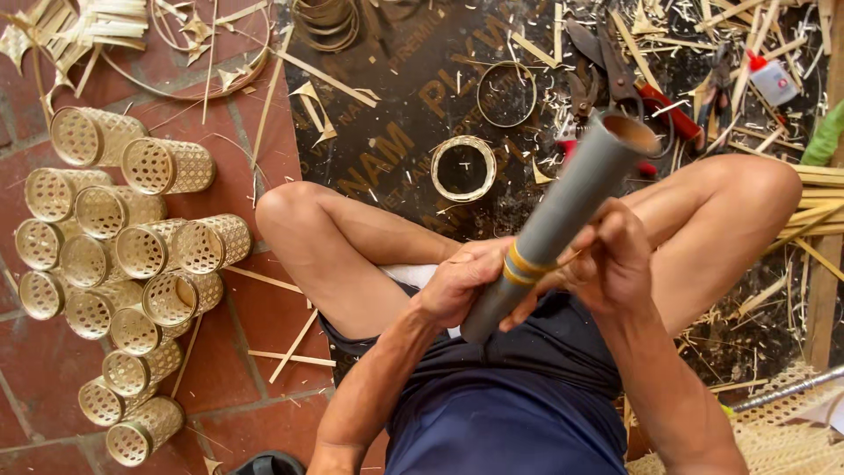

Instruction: The person sits on the floor assembling woven bamboo lampshade/basket bodies. They press and fit bamboo rims onto the woven cylinders, bend thin bamboo strips around a gray plastic pipe to form rims, and attach the rims to the basket bodies, adding finished pieces to a pile of completed baskets.

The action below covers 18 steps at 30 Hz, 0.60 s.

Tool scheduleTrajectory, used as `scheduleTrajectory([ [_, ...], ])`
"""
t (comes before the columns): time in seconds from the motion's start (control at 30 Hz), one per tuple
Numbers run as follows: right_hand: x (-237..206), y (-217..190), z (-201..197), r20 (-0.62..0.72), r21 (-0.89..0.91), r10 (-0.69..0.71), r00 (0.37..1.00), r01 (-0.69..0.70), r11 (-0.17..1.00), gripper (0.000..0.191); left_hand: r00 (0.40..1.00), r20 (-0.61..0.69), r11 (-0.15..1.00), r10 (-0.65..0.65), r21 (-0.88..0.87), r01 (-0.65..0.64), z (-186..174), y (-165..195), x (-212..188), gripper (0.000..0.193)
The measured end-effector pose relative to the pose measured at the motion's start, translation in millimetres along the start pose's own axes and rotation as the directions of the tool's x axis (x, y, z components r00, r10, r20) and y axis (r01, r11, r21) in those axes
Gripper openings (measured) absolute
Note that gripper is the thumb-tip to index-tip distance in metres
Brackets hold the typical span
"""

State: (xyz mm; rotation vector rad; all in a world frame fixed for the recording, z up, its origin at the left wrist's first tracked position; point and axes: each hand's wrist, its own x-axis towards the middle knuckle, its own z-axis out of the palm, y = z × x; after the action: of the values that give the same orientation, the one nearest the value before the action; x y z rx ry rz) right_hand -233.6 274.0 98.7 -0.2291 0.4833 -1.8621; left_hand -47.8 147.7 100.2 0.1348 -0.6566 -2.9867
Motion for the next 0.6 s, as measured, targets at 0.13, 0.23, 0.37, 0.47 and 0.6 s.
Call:
scheduleTrajectory([
  [0.13, 37, -18, 13, 0.33, -0.04, 0.409, 0.851, -0.421, 0.906, 0.026, 0.89, 0.268, 0.924, -0.368, 0.215, 0.317, -2, 25, -3, 0.058],
  [0.23, 67, -44, 34, 0.526, -0.58, 0.714, 0.461, -0.419, 0.698, 0.024, 0.808, 0.174, 0.73, -0.563, 0.564, 0.386, 3, 31, -11, 0.06],
  [0.37, 56, -64, 60, 0.314, -0.942, 0.88, 0.356, 0.233, 0.242, 0.023, 0.972, 0.23, 0.272, -0.056, 0.94, -0.206, 13, 17, -17, 0.032],
  [0.47, 31, -56, 71, 0.407, -0.856, 0.552, 0.728, 0.515, -0.047, 0.046, 0.968, 0.09, -0.206, 0.236, 0.978, -0.041, 16, 6, -12, 0.042],
  [0.6, 4, -16, 63, -0.001, -0.991, -0.067, 0.998, 0.008, 0.133, 0.026, 0.867, 0.002, -0.525, 0.499, 0.797, 0.3, 11, 1, 4, 0.053],
])
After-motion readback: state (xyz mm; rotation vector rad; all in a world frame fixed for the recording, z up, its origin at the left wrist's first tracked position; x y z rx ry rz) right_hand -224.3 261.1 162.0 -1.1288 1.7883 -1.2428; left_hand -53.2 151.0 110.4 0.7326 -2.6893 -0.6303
